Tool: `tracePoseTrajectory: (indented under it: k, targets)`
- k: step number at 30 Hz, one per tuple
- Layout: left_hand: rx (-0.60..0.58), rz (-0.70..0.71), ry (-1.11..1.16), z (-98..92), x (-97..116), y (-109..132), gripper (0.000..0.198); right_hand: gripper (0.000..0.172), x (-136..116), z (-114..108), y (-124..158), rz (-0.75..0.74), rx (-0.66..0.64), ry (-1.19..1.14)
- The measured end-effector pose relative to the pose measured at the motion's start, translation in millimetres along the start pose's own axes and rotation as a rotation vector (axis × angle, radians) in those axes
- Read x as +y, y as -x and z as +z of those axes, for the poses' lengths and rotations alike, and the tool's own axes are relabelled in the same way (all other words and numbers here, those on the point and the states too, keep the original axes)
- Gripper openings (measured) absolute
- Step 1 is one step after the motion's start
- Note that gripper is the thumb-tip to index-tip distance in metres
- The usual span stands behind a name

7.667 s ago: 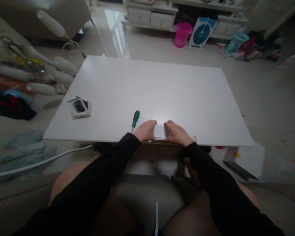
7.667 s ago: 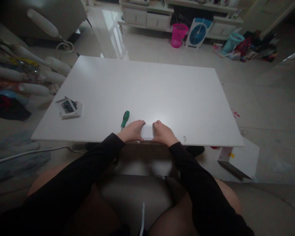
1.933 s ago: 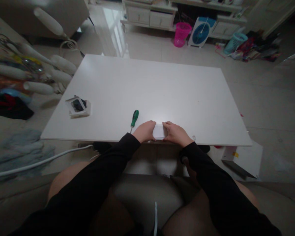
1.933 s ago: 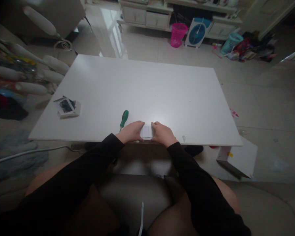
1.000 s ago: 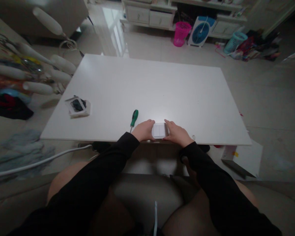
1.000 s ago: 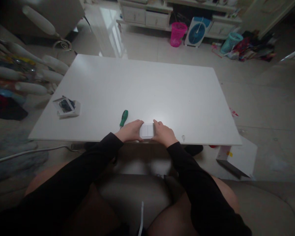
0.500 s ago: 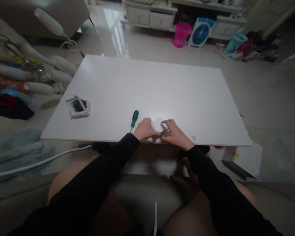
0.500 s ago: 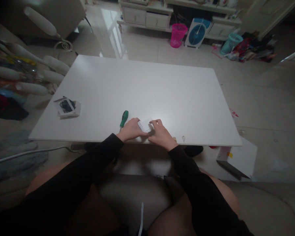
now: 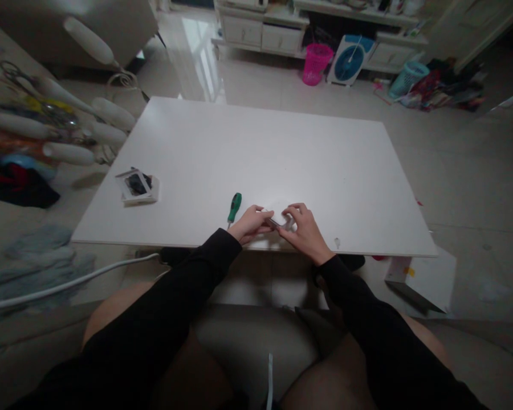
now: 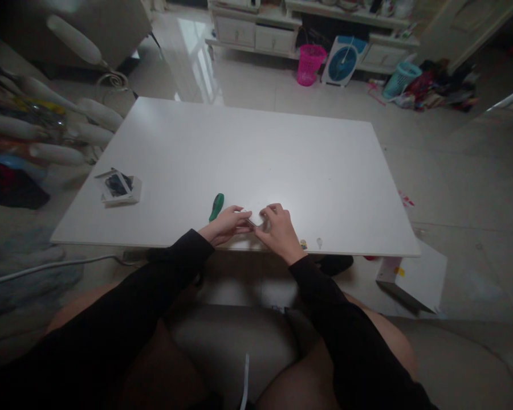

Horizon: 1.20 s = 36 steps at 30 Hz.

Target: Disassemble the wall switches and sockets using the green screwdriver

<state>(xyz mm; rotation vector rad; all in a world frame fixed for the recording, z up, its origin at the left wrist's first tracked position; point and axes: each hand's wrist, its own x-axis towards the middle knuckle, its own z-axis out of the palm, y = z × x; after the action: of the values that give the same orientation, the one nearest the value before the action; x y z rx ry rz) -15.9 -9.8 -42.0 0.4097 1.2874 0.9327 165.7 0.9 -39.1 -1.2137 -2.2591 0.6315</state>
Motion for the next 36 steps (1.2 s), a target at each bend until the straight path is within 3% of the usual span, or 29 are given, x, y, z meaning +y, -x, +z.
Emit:
tracePoseTrajectory:
  k: [7,13,21,29,32,36]
  targets:
    - [-0.015,0.001,0.224,3.5,4.6,3.6,0.031,0.032,-3.8,-7.4,-4.3,0.027,0.11,-0.073]
    - [-0.048,0.062,0.22,5.4,7.9,8.9,0.033,0.049,-3.6,-6.3,-2.3,0.056,0.145,-0.144]
    - [-0.055,0.092,0.187,7.7,12.6,14.2,0.033,0.036,-9.1,-10.0,-2.8,0.061,0.124,-0.133]
    - [-0.053,0.089,0.215,9.7,12.1,14.6,0.033,0.039,-4.9,-8.0,-3.7,0.033,0.154,-0.139]
    - [-0.05,0.104,0.21,10.4,14.1,17.3,0.027,0.048,-3.3,-6.9,-2.9,0.088,0.166,-0.154]
    - [-0.052,0.172,0.176,11.1,16.8,20.4,0.021,0.069,0.4,-3.9,-2.3,0.272,0.147,-0.251]
